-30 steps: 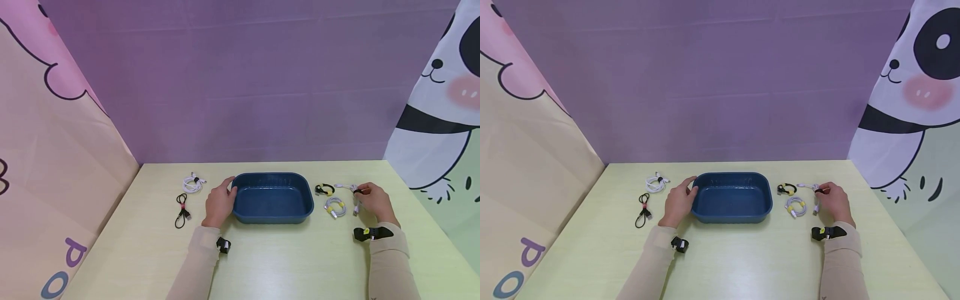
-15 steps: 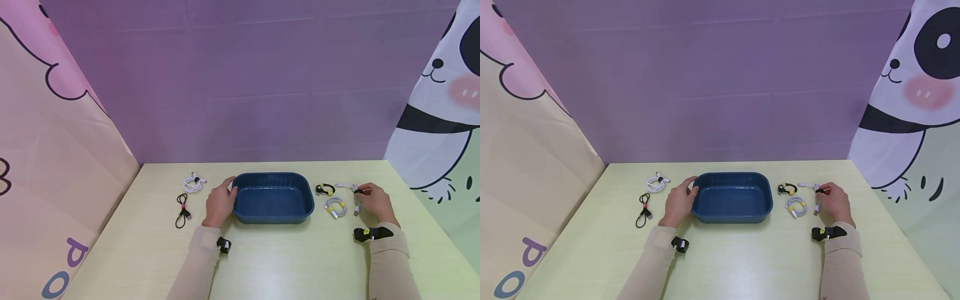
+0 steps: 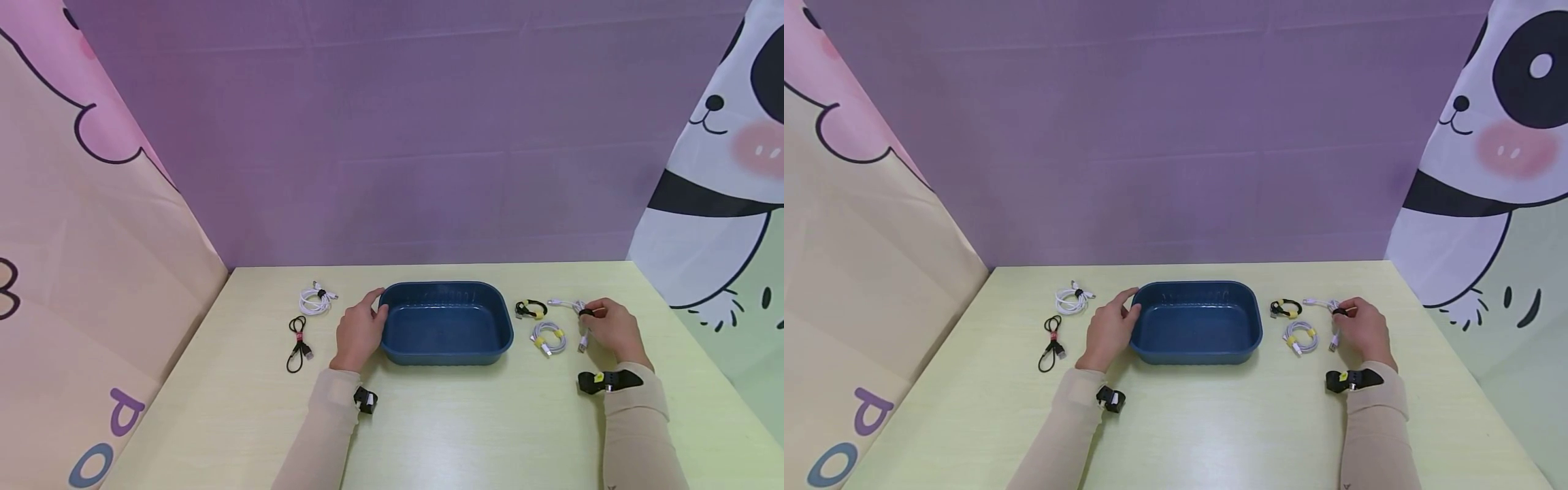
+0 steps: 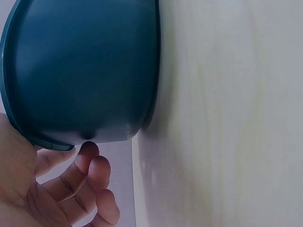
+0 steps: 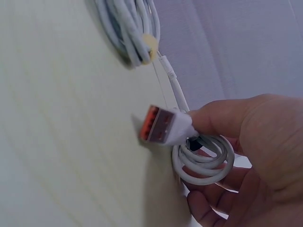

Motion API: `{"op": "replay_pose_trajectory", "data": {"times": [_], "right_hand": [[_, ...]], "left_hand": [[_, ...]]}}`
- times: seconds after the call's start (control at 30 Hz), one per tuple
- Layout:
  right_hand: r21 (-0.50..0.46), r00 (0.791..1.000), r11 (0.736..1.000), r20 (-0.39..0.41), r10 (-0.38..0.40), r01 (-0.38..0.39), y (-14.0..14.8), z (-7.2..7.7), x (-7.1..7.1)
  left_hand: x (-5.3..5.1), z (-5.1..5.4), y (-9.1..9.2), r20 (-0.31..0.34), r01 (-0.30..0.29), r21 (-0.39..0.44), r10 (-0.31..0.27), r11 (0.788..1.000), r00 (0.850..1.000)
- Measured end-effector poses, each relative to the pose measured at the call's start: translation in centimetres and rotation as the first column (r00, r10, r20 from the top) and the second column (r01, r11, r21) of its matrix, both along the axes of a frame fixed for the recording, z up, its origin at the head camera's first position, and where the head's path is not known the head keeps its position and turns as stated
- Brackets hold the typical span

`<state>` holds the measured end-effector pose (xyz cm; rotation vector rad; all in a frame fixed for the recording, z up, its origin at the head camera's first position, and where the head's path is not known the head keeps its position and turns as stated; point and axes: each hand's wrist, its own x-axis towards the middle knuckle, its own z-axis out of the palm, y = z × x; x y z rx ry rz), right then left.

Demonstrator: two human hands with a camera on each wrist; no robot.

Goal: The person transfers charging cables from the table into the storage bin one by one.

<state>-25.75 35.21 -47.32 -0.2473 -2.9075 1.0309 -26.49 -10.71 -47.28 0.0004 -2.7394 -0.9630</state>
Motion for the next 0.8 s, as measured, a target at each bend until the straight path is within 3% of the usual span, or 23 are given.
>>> {"op": "replay_pose_trajectory", "data": {"times": [0.43, 0.8], "right_hand": [[0.006, 1.000, 1.000, 0.002, -0.008, 0.008, -0.19, 0.32, -0.12], [0.028, 0.998, 1.000, -0.056, 0.014, -0.013, -0.05, 0.21, -0.36]], "left_hand": [[0.09, 0.04, 0.00, 0.000, 0.005, 0.008, -0.005, 1.000, 1.000], [0.01, -0.09, -0.03, -0.002, 0.003, 0.013, -0.003, 1.000, 1.000]]}}
